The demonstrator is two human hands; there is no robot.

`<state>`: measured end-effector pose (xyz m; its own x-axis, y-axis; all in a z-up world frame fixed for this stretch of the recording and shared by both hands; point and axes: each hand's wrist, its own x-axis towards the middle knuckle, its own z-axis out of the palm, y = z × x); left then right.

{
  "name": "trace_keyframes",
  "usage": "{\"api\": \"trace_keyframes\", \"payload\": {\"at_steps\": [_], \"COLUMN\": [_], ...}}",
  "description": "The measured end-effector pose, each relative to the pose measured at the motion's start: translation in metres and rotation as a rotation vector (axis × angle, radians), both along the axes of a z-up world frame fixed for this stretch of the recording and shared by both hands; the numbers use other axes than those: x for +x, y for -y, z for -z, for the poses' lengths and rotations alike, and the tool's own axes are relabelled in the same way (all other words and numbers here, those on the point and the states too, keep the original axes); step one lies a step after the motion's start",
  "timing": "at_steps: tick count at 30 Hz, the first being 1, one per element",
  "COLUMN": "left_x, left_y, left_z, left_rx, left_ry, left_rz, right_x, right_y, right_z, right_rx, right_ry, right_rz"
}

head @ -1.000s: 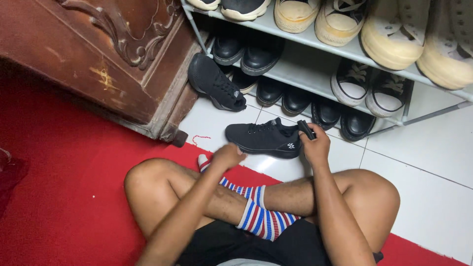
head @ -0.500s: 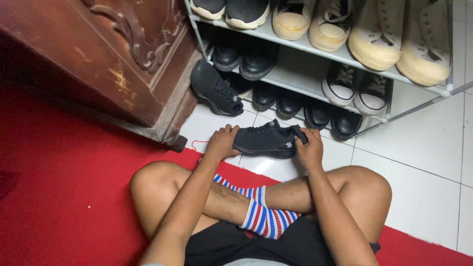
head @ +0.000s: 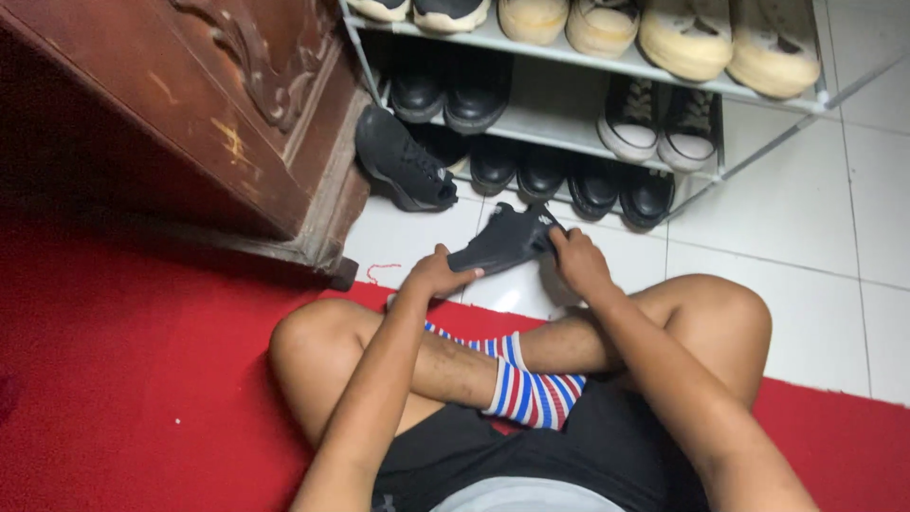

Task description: Cleaning shoes with a brush while sitting on the floor near a shoe rack

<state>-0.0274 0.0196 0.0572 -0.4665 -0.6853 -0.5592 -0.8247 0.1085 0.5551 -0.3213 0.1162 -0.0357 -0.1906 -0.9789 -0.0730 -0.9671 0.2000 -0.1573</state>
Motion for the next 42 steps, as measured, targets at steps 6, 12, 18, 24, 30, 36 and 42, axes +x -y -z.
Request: {"api": "trace_keyframes", "payload": {"at_steps": [6,12,18,24,30,36,42], "left_x": [-0.004,-0.009,-0.016,-0.025,-0.025,-0.026,-0.026], "left_y": [-0.001,-0.006,-0.014,-0.040,-0.026,-0.022,-0.022], "left_z": [0.023,0.020,0.002,0.065,0.071,0.083,0.061], "left_rx": [-0.042,-0.022,0.051,0.047,0.001,-0.032,0.045], "left_ry": [0.027,0.015,-0.037,-0.177,-0.280,-0.358,-0.367], "left_rz": [-0.054,-0.100,-0.225,-0.511,-0.571,-0.609,-0.597], "right_x": [0.000,-0.015,-0.024,-0.016,0.001,0.044,0.019], "right_y": [0.030,0.012,0.019,0.038,0.029,0.011,0.021], "right_z": [-0.073,-0.054,-0.016,-0.009,-0.009,-0.011,-0.007], "right_rx": [-0.080,-0.158,-0.080,-0.021,-0.056,-0.307,-0.326], "right_ry": [0.079,0.345,0.356,0.300,0.361,0.381,0.485], "right_rz": [0.093,0.274,0.277,0.316,0.200,-0.145,-0.009]}}
